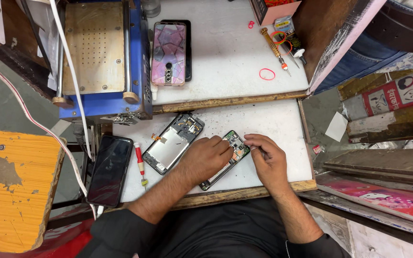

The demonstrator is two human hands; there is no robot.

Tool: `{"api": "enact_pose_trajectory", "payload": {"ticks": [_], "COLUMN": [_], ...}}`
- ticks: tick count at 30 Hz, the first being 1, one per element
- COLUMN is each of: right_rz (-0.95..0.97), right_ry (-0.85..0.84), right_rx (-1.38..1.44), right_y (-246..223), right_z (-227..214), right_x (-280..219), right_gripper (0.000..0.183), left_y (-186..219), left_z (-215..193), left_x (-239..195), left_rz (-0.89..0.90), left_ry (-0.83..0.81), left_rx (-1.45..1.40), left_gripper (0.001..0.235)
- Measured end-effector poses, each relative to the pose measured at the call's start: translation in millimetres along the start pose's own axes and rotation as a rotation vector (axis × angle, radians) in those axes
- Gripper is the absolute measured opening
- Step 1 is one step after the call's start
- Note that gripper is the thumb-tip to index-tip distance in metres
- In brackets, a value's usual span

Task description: The person disassembles a smartphone by removing the back cover and separating the internal components. They handle the battery, motherboard, and screen assembly, placing parts on the workbench. The person also briefly interacts with a spray bottle and other items on the shelf.

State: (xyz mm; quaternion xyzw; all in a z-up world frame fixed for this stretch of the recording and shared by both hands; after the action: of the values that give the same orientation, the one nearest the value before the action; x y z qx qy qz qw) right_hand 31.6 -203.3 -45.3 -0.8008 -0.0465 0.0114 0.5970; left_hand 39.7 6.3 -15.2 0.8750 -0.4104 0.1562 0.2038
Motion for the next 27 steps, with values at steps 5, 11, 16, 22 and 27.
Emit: {"api": "enact_pose_trajectory", "payload": {"ticks": [5,11,16,22,27], "right_rz": [-0.043,0.023,-0.033,-0.066,-0.073], "right_ry": [-0.018,-0.004,-0.005,0.000,0.013], "right_rx": [0.015,-0.021,0.014,0.019,0.009], "right_y": [0,-1,-2,-2,-3], "right_z": [1,1,2,2,2], "right_x": [0,-1,0,0,-1], "right_gripper": [0.022,0.022,0.021,0.020,0.021], "left_y": [-6,-12,-14,-12,-15], "left_z": [0,1,3,5,9], "left_x": [-3,1,1,0,-1], "left_rz": [0.206,0.304,0.346,0.373,0.302], "left_ry": [-0.003,-0.021,-0.034,0.033,0.005], "left_rx": [0.123,0.110,0.130,0.176,0.092], "left_gripper": [0.015,0.013,0.009,0.009,0.010]}}
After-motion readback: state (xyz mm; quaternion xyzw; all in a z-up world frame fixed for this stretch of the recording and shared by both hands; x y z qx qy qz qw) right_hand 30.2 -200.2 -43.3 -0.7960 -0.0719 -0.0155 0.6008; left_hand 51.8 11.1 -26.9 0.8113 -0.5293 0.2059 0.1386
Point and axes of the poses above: each hand's wrist, its own x-axis towards the middle knuckle, its own z-axis out of the palm, y = z × x, the point moved 2 cm from there along x, towards the middle knuckle, and after that the axes turned 2 degrees about -x, right-handed, at the moved point
